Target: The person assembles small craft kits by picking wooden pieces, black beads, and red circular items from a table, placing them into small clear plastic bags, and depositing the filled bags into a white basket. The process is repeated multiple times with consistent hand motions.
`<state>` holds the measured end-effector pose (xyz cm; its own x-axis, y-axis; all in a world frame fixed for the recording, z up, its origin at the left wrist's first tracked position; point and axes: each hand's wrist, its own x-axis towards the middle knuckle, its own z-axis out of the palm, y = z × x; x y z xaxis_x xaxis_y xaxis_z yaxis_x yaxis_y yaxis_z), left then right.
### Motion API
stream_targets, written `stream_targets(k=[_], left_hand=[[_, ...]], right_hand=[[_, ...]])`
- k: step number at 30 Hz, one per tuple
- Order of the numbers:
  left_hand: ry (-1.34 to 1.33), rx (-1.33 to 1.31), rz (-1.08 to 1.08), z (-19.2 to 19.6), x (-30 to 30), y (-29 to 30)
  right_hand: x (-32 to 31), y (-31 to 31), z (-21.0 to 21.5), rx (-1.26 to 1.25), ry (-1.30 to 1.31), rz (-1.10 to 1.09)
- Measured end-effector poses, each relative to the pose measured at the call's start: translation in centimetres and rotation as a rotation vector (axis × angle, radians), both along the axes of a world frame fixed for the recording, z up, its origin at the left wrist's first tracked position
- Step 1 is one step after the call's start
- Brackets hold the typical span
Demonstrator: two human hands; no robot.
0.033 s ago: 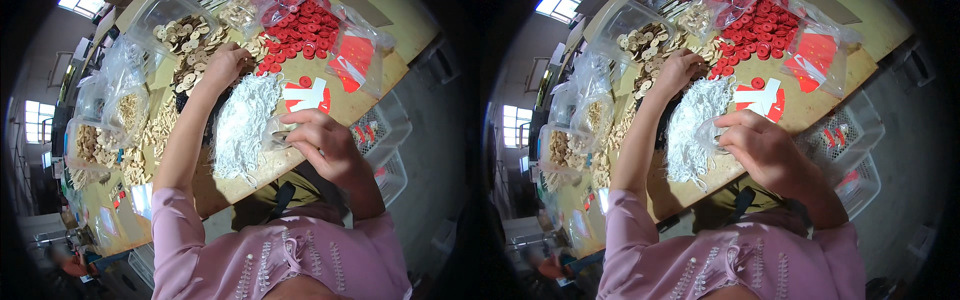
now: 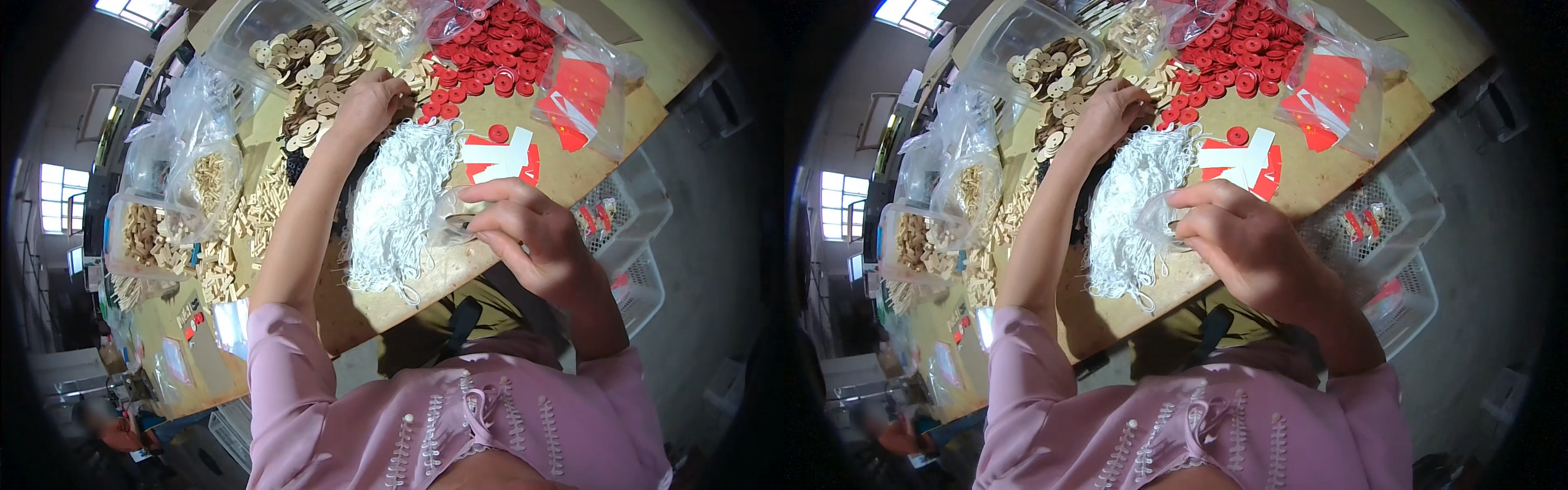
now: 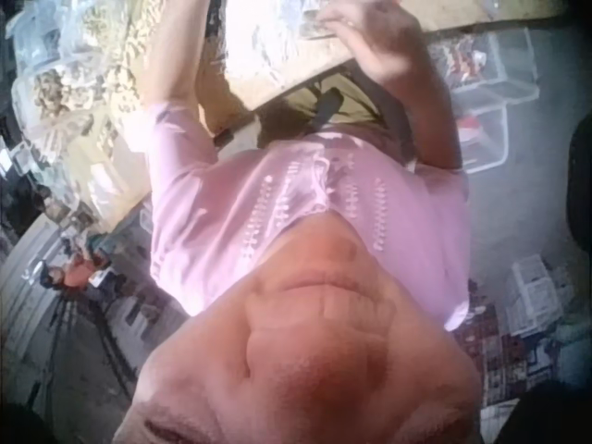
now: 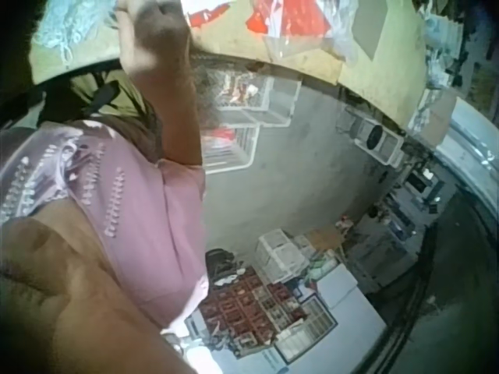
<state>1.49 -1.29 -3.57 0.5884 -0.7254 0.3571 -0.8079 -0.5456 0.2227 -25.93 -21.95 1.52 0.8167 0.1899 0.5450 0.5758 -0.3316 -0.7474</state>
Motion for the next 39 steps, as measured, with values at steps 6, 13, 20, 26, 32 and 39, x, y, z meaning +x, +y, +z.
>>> stream_targets(k=[6, 13, 20, 26, 32, 39], left_hand=[[0.148, -0.094, 0.054, 0.9, 0.8, -1.8], [0.019, 0.01, 0.067, 0.0, 2.7, -2.3], [0.038, 0.32, 0.12, 0.9, 0.7, 1.6], [0.082, 0.179, 0.117, 0.9, 0.3, 1.0], [0.121, 0.035, 0.004, 1.0, -0.1, -0.6], [0.044, 0.084, -0.07, -0.9, 0.8, -1.3]], right_hand=[[0.0, -0.5, -0.4, -0.018, 0.019, -0.024], [0.1, -0.4, -0.4, -0.052, 0.02, -0.044], [0.1, -0.4, -0.5, -0.026, 0.041, -0.027], [0.1, -0.3, -0.6, -0.049, 0.022, -0.034], [0.1, -0.1, -0.1, -0.073, 0.046, -0.04], [0.5, 0.0, -0.4, -0.059, 0.054, -0.023]])
